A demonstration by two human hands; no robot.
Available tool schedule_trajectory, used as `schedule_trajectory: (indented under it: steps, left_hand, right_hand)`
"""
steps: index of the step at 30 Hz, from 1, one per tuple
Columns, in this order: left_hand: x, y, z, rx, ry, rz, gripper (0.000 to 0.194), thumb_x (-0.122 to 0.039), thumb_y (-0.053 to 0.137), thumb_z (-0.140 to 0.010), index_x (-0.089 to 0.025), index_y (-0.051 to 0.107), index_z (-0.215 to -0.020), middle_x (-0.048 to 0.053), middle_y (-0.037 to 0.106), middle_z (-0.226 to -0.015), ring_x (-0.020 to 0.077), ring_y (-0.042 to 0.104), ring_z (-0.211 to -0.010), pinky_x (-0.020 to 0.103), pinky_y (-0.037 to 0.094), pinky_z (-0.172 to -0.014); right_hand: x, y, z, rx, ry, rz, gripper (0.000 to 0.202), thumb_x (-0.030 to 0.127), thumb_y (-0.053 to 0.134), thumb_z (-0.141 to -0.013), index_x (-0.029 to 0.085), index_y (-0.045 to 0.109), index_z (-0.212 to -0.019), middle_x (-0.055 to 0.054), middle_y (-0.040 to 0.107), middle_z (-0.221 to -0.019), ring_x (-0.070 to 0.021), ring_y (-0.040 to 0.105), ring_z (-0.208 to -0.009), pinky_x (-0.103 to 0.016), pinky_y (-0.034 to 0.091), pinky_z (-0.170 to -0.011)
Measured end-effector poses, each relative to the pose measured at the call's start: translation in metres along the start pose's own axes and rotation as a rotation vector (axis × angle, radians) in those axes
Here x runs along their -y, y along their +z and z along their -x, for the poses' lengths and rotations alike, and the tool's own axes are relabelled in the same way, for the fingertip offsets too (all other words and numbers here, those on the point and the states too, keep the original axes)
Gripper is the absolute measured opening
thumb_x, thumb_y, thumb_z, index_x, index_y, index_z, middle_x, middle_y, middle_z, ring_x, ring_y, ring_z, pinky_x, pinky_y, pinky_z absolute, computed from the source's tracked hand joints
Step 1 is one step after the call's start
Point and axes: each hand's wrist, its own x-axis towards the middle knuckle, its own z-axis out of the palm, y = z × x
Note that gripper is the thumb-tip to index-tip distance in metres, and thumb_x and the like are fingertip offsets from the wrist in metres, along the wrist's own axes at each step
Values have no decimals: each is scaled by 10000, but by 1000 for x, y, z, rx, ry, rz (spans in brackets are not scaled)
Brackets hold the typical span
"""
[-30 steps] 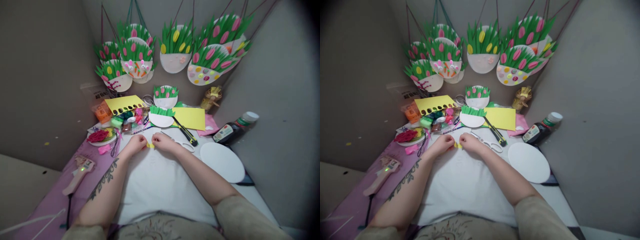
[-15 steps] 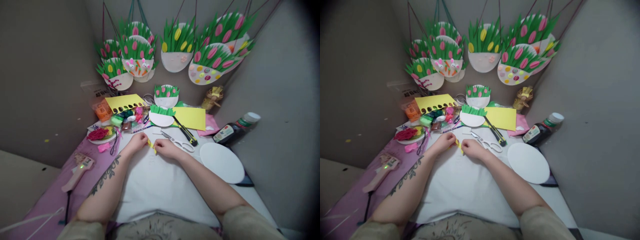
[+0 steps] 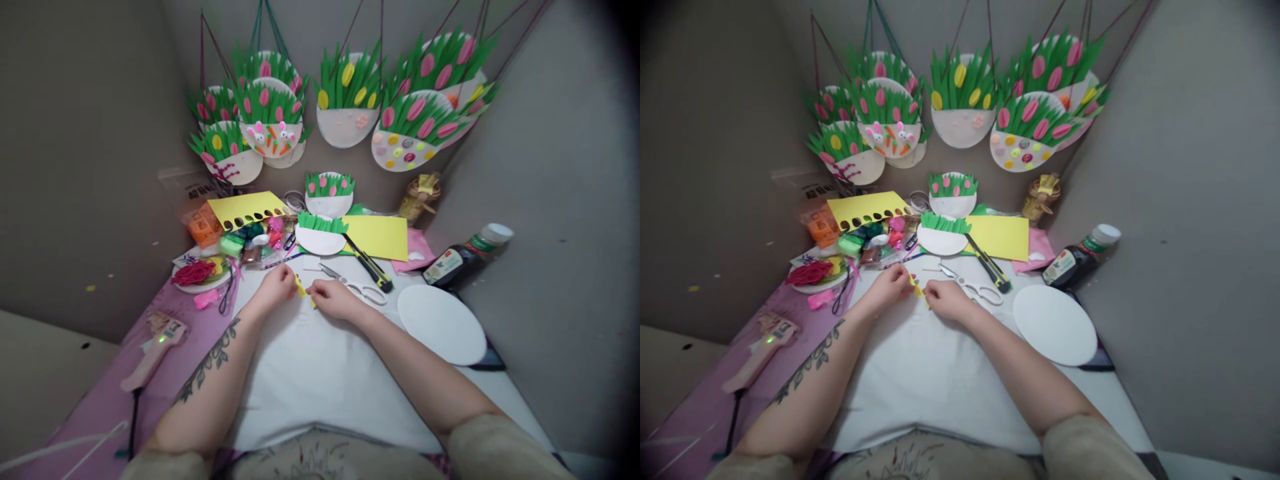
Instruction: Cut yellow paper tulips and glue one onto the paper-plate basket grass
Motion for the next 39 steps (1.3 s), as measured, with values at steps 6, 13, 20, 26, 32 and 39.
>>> schedule_trajectory:
  steps: [6, 13, 20, 26, 32, 39]
  left_hand:
    - [1, 2, -6, -30, 37, 51, 125, -298, 478, -751, -175, 462, -734, 23, 612, -731, 134, 587, -646, 211, 434, -551]
    - [-7, -8, -2, -11, 103, -152, 145, -264, 470, -718, -153, 548, -667, 3, 581, -574, 118, 497, -524, 209, 349, -504]
    - [3, -5, -4, -8, 151, -401, 177, -249, 474, -688, -150, 616, -653, 27, 626, -615, 143, 523, -573, 226, 334, -519]
    - [12, -2, -11, 34, 103, -468, 217, -266, 490, -680, -139, 667, -669, 29, 620, -571, 144, 513, -545, 234, 320, -517]
    - [14, -2, -13, 46, 85, -594, 243, -290, 475, -711, -146, 671, -705, 60, 664, -658, 159, 537, -581, 242, 311, -520]
    - [7, 5, -6, -17, 66, -771, 252, -295, 453, -760, -161, 666, -754, 107, 691, -777, 203, 596, -702, 259, 357, -583]
  right_hand:
    - [1, 0, -1, 12, 48, -61, 111, 165, 477, -766, 173, 576, -716, -7, 651, -717, -118, 544, -636, -210, 361, -579]
    - [-6, 3, -7, -41, 98, -186, 129, 238, 483, -784, 167, 578, -733, 3, 617, -690, -119, 540, -619, -215, 378, -562]
    - [-4, 2, -19, -105, 89, -78, 109, 200, 505, -743, 167, 591, -685, 15, 583, -658, -113, 507, -623, -210, 352, -571]
    - [-9, 9, -40, -55, 79, 33, 119, 193, 523, -723, 159, 620, -665, -21, 616, -699, -130, 518, -660, -221, 350, -591]
    - [-17, 17, -43, -69, 85, 117, 134, 217, 518, -753, 175, 642, -723, -35, 627, -762, -144, 530, -705, -233, 334, -604]
    - [-12, 18, -39, -102, 74, 200, 142, 233, 520, -783, 176, 649, -764, -53, 609, -832, -150, 527, -744, -241, 343, -642]
